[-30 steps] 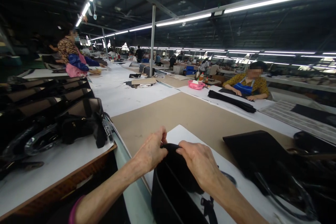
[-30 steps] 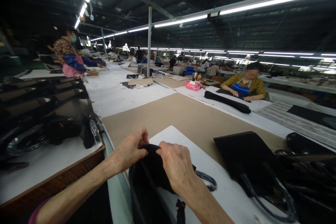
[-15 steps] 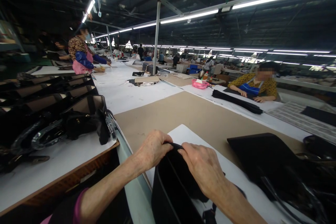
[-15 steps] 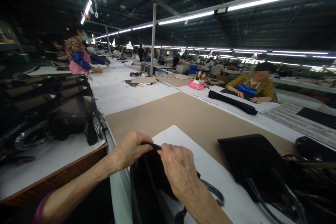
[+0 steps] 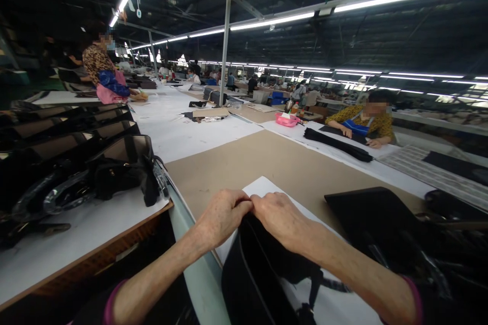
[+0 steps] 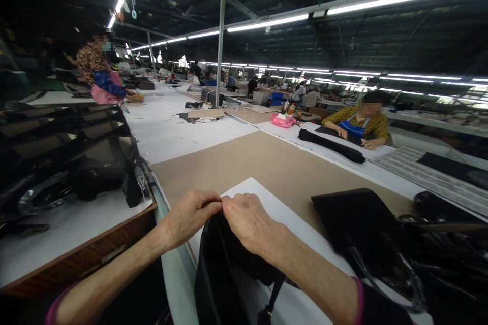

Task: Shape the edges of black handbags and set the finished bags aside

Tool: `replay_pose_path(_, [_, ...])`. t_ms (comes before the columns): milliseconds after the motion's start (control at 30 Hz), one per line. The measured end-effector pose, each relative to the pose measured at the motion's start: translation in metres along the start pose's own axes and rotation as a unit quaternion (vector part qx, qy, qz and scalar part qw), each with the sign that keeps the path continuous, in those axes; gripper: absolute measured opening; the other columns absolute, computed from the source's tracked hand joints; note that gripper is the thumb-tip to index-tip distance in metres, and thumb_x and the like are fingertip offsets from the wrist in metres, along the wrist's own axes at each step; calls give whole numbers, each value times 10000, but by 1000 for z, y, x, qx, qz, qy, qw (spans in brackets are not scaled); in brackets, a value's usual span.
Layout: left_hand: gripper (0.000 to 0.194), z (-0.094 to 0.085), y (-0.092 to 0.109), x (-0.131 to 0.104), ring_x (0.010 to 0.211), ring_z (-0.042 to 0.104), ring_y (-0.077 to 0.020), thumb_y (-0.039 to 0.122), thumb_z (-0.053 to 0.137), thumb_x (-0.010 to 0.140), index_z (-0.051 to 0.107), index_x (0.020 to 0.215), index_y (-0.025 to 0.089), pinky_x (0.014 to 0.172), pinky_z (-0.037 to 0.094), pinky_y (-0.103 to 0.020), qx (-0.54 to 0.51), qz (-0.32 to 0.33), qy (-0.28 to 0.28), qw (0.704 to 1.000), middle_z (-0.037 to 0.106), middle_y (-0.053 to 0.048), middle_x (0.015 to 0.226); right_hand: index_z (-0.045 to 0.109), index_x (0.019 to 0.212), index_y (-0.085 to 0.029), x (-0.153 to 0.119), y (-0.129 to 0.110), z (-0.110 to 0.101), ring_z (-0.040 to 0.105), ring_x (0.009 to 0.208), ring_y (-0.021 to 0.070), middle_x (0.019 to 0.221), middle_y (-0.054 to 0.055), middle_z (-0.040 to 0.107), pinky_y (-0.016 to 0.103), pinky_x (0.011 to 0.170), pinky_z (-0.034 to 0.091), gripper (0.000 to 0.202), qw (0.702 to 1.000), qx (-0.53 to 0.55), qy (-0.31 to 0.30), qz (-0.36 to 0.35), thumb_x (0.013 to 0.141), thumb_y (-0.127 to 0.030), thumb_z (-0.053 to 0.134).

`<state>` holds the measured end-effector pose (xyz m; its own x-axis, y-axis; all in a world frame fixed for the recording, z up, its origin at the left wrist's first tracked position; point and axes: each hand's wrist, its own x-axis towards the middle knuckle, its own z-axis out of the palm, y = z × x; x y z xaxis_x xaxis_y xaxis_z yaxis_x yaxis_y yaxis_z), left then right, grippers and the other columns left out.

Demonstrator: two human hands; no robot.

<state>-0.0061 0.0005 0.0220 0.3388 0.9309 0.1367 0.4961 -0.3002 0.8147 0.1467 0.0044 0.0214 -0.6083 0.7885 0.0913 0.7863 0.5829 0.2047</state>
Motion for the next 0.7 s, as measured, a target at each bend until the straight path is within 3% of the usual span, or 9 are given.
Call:
replay_pose_path(100, [253, -10, -3, -13, 669, 532, -132, 331, 437, 790, 624, 855, 174, 608, 381, -200, -46, -25, 57, 997, 622, 5, 724, 583, 755, -200, 0, 7, -14, 596, 638, 190, 678, 47, 634, 262, 545, 335, 183, 998, 42, -10, 50, 819, -163, 416])
replay_pose_path(167, [264, -22, -6, -24, 698, 540, -140, 361, 440, 800, 628, 829, 179, 622, 388, -201, -43, -36, 74, 996, 619, 7, 730, 561, 672, -191, -4, 21, -28, 601, 670, 188, 675, 53, 632, 259, 575, 359, 220, 987, 101, -34, 122, 829, -212, 408])
replay_pose_path(267, [298, -35, -13, -43, 724, 556, -155, 401, 420, 819, 634, 802, 194, 648, 403, -211, -17, -47, 78, 996, 622, 13, 730, 486, 555, -179, -16, 46, -46, 578, 501, 151, 502, 24, 575, 246, 538, 389, 275, 948, 180, -93, 245, 810, -240, 403])
replay_pose_path(333, [313, -36, -16, -53, 783, 572, -176, 433, 415, 820, 623, 899, 212, 665, 427, -228, 0, -56, 89, 994, 640, 3, 825, 450, 515, -180, -28, 57, -52, 514, 354, 124, 398, 0, 520, 228, 450, 383, 284, 925, 205, -122, 297, 788, -227, 387])
replay_pose_path(433, [400, -18, -15, -60, 980, 531, -226, 466, 468, 789, 534, 1106, 232, 802, 435, -301, 68, 9, 133, 989, 591, -35, 1079, 419, 492, -182, -49, 59, -46, 484, 300, 107, 389, 5, 532, 200, 376, 365, 283, 903, 224, -135, 340, 767, -208, 360])
replay_pose_path(533, [537, 15, -3, -51, 1134, 412, -272, 420, 568, 732, 443, 1211, 214, 950, 340, -399, 187, 97, 170, 963, 490, -75, 1231, 411, 503, -184, -69, 50, -35, 505, 323, 94, 416, 9, 559, 178, 386, 380, 291, 893, 240, -118, 362, 780, -229, 332])
replay_pose_path(600, [602, 36, 8, -38, 1129, 404, -284, 361, 615, 698, 408, 1236, 190, 952, 331, -420, 250, 108, 147, 951, 481, -96, 1234, 425, 529, -185, -78, 46, -30, 517, 336, 91, 436, 8, 576, 172, 398, 388, 292, 889, 247, -104, 370, 793, -252, 318])
replay_pose_path(700, [716, 56, 19, -18, 1027, 473, -284, 302, 664, 641, 348, 1269, 162, 887, 382, -416, 326, 113, 59, 937, 520, -111, 1163, 435, 539, -187, -88, 45, -27, 514, 329, 94, 435, 10, 580, 170, 378, 378, 293, 885, 250, -92, 381, 795, -273, 322])
